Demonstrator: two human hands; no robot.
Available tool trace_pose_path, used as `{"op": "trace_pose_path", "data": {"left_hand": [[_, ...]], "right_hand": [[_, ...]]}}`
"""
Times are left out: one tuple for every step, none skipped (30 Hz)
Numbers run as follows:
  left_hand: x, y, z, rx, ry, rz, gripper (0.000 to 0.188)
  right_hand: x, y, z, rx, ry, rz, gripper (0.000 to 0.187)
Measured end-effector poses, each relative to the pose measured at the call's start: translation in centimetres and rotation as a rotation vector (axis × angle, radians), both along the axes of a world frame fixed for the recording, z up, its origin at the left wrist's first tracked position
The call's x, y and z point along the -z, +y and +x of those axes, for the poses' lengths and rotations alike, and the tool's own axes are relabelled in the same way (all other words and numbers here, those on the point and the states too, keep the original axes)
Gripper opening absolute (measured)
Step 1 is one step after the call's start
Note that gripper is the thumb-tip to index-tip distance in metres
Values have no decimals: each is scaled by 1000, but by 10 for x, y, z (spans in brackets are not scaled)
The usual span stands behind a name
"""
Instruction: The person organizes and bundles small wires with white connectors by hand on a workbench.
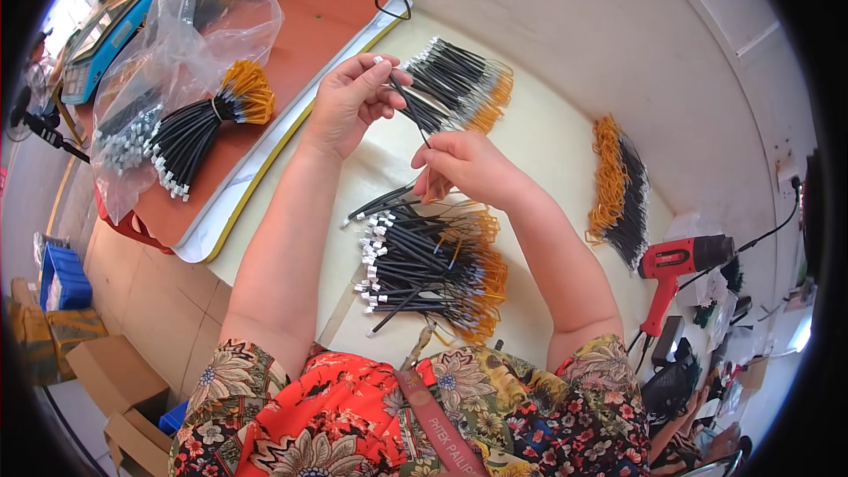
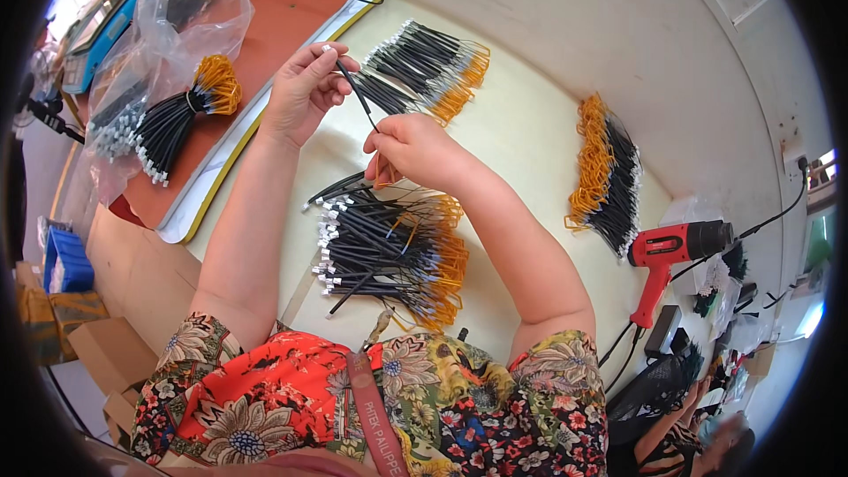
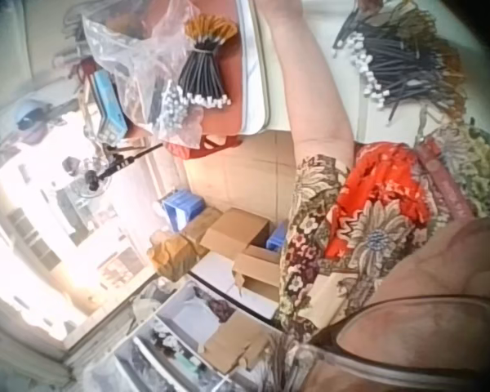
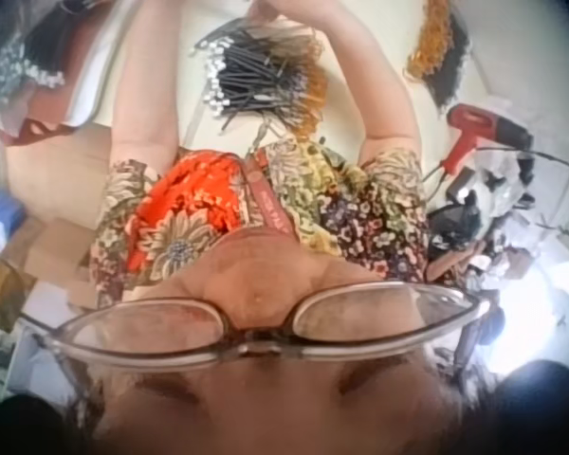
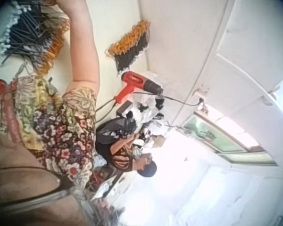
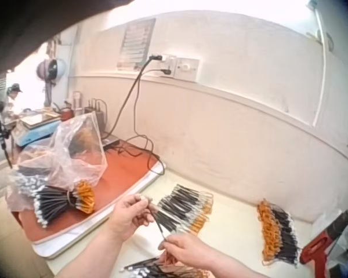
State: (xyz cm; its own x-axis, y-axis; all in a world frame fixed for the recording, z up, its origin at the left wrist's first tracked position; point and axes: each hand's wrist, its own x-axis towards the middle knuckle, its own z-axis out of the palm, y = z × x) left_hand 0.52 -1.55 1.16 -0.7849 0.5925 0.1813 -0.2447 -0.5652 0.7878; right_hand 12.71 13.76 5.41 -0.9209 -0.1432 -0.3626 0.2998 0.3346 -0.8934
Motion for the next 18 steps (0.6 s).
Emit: {"op": "trace_pose_path", "data": {"left_hand": [[0,0,0,4,-14,15,18],[0,-1,0,2,-12,16,18],[0,-2,1,8,-13,22,17],[0,-2,1,15,-15,27,16],[-1,-2,1,13,-15,26,16],[-1,-1,2,28,-5,46,16],[-1,-2,2,42,5,66,17],[-1,-2,1,41,5,66,17],[0,-3,0,48,0,70,17],[1,-4,0,54,-6,73,18],[1,-4,0,53,-6,72,18],[1,-4,-1,55,-15,60,18],[1,-4,-1,57,-25,47,19],[0,-4,0,58,-26,48,19],[-1,-5,1,58,-40,30,19],[-1,-5,2,58,-55,11,20],[-2,-4,2,57,-55,9,20],[-2,-3,1,59,-52,3,21]], "right_hand": [[1,1,0,7,-8,-31,20],[1,1,-1,13,-16,-59,21],[1,2,-1,11,-14,-57,21],[0,3,0,1,-42,-107,21],[0,4,2,-8,-71,-158,21],[0,6,2,-9,-71,-159,21],[0,8,2,-21,-76,-179,23],[1,8,2,-33,-79,-197,24],[2,8,1,-33,-79,-196,24],[3,8,0,-46,-34,-113,26],[3,8,-1,-59,11,-31,28],[2,7,-4,-26,99,-19,28],[1,7,-7,7,188,-7,29],[3,5,-12,72,244,2,28],[3,4,-16,73,243,3,28],[2,4,-19,87,290,77,26],[2,3,-21,98,338,148,25],[1,1,-22,158,390,207,23]]}}
